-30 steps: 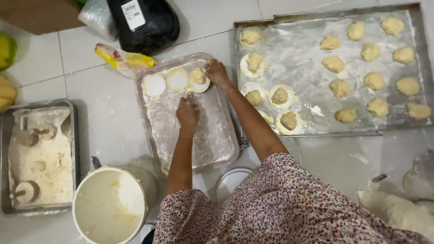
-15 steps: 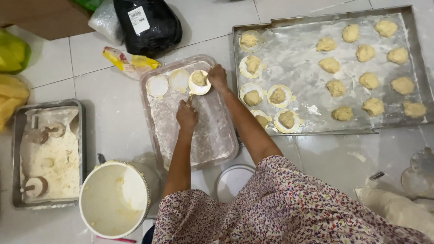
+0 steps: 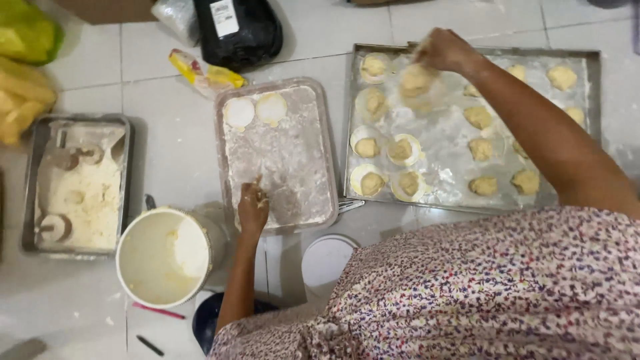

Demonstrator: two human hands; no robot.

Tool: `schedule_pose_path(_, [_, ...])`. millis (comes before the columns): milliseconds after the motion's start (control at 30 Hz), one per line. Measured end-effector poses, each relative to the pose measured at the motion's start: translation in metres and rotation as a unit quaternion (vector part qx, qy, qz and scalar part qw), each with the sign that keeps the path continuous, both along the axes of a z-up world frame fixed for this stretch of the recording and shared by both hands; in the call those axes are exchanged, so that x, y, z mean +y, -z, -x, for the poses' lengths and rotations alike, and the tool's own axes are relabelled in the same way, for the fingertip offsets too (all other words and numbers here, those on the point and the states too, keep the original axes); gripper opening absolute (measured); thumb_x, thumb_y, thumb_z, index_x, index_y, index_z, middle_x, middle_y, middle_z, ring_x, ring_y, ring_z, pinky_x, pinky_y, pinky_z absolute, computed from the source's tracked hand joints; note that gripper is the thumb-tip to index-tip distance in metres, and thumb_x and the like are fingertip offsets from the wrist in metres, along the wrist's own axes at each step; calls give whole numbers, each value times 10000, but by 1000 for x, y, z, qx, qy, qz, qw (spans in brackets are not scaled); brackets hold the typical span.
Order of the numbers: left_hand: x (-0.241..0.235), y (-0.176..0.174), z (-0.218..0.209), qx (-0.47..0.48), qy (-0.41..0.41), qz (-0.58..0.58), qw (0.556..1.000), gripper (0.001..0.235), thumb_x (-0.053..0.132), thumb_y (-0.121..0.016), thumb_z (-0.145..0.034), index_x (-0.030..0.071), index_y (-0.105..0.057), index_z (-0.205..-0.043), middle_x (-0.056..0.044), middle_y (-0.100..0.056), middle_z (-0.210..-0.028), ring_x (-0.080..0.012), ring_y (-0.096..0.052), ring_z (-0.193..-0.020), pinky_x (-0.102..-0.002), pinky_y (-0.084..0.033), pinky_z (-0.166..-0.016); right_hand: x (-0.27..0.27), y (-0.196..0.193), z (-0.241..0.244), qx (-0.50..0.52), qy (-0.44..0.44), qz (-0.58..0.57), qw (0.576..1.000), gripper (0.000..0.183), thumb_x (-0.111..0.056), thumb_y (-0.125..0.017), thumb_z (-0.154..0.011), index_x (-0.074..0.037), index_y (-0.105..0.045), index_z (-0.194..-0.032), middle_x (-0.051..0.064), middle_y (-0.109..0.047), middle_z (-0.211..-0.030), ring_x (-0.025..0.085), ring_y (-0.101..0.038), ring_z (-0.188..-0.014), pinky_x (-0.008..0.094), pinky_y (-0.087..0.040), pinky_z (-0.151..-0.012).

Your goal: The person is portioning dough, weighing it on a digital scale, and flattening it into circular shapes on baking trays using a mold.

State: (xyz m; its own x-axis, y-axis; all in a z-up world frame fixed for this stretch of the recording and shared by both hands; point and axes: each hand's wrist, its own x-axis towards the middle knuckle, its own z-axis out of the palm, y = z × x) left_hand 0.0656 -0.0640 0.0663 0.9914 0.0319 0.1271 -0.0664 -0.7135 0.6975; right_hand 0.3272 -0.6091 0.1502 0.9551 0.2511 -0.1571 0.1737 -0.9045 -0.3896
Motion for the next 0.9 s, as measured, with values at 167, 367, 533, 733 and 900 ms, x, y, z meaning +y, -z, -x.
schedule_pose_path(167, [-4, 39, 2, 45, 20, -51, 997, 512, -26, -622, -839, 102, -652, -1334, -81, -549, -1135, -222, -628, -816, -345, -515, -739, -15, 52, 10, 74, 31, 13, 997, 521, 228, -456, -814, -74, -828, -1017, 125, -775, -1107, 270, -671, -776, 367, -585, -811])
schedule_pose_path(367, [8, 66, -60, -104, 22, -141, 984, 437, 78, -695, -878, 99, -662, -1314, -144, -612, -1150, -313, -632, -902, -375, -510, -757, -35, 212, -26, -15, -26, 58, 998, 234, -3, -624, -834, -120, -826, -848, 83, -788, -891, 310, -711, -826, 413, -559, -805])
schedule_pose_path(533, [22, 131, -162, -4, -39, -208, 977, 582, 236, -787, -849, 208, -613, -1404, -86, -566, -1186, -324, -687, -1026, -428, -579, -864, -40, 276, -34, -49, -38, 117, 991, 439, -268, -676, -899, 7, -713, -1239, 234, -683, -1130, 432, -692, -1055, 473, -592, -839])
schedule_pose_path(733, [5, 175, -275, 65, -3, -309, 949, 733, 412, -760, -884, 152, -482, -1511, -196, -439, -1380, -419, -608, -1196, -501, -573, -902, -72, 306, 20, -166, -86, 0, 982, 537, -166, -736, -780, 99, -662, -1241, 317, -657, -1130, 504, -628, -1086, 516, -475, -999])
schedule_pose_path(900, [-1, 178, -322, 52, 60, -341, 937, 977, 516, -776, -826, 99, -356, -1603, -227, -489, -1416, -413, -586, -1269, -501, -550, -937, -40, 133, 56, -199, 30, -160, 966, 445, -109, -755, -819, -24, -710, -1253, 187, -646, -1132, 395, -591, -1092, 393, -473, -993])
